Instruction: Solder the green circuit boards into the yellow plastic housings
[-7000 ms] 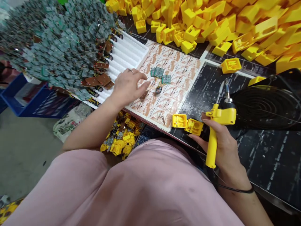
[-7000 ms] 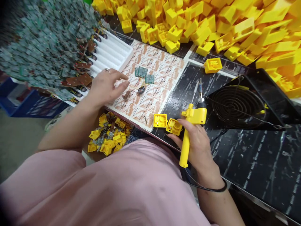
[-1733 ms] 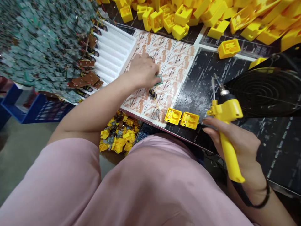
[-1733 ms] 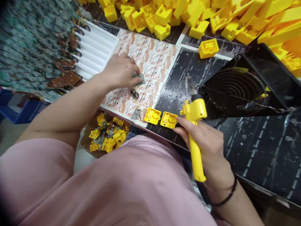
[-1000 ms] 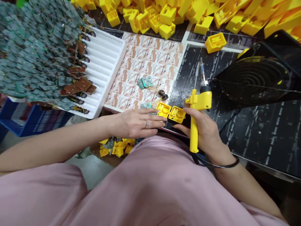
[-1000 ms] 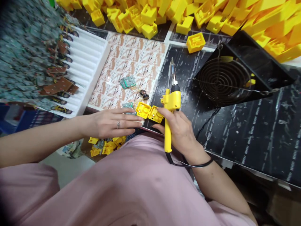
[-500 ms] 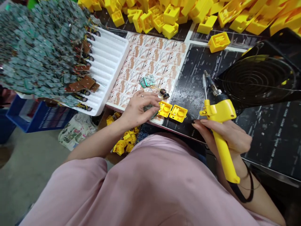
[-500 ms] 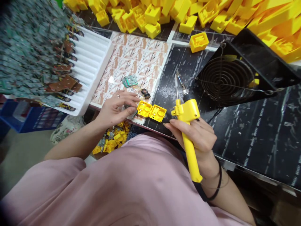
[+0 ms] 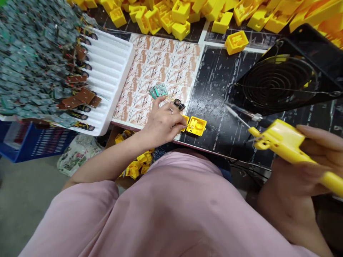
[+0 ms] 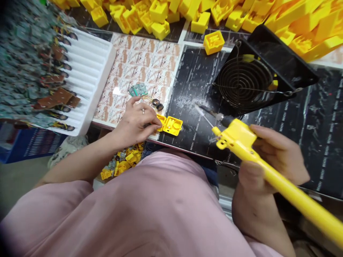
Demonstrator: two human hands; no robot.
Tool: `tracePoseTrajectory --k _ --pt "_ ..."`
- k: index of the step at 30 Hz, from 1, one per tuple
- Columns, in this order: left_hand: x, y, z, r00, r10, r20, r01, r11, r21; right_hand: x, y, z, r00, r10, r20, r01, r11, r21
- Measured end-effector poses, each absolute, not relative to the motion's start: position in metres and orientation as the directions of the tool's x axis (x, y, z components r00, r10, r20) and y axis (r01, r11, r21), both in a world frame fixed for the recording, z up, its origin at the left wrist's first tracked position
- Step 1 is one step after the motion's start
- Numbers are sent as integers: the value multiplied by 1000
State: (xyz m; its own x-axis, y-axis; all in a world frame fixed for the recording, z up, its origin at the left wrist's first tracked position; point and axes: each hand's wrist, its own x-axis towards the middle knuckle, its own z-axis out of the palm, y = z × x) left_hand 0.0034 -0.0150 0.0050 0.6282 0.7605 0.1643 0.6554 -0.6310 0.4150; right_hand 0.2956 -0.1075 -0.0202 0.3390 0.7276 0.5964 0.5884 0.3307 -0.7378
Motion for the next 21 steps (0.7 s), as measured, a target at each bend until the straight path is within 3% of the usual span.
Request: tracePoseTrajectory --k 3,5,7,9,14,21 --pt "8 -18 5 640 747 180 662 -655 363 294 -103 -25 480 522 705 568 428 -703" --pt "11 -19 4 659 725 198 659 -684 312 292 -107 -20 458 554 695 554 434 -711" --pt "14 -18 3 685 695 219 645 -718 261 291 -116 -12 237 779 581 570 372 -732" --pt "17 -17 2 711 664 233 625 -748 222 290 -122 -1 25 838 545 574 434 -694" --pt "23 -14 5 779 583 233 580 -810 87 283 -115 21 -342 747 570 551 651 -523" --pt "28 -12 9 814 560 155 564 -826 19 276 -106 31 -432 707 560 596 690 -410"
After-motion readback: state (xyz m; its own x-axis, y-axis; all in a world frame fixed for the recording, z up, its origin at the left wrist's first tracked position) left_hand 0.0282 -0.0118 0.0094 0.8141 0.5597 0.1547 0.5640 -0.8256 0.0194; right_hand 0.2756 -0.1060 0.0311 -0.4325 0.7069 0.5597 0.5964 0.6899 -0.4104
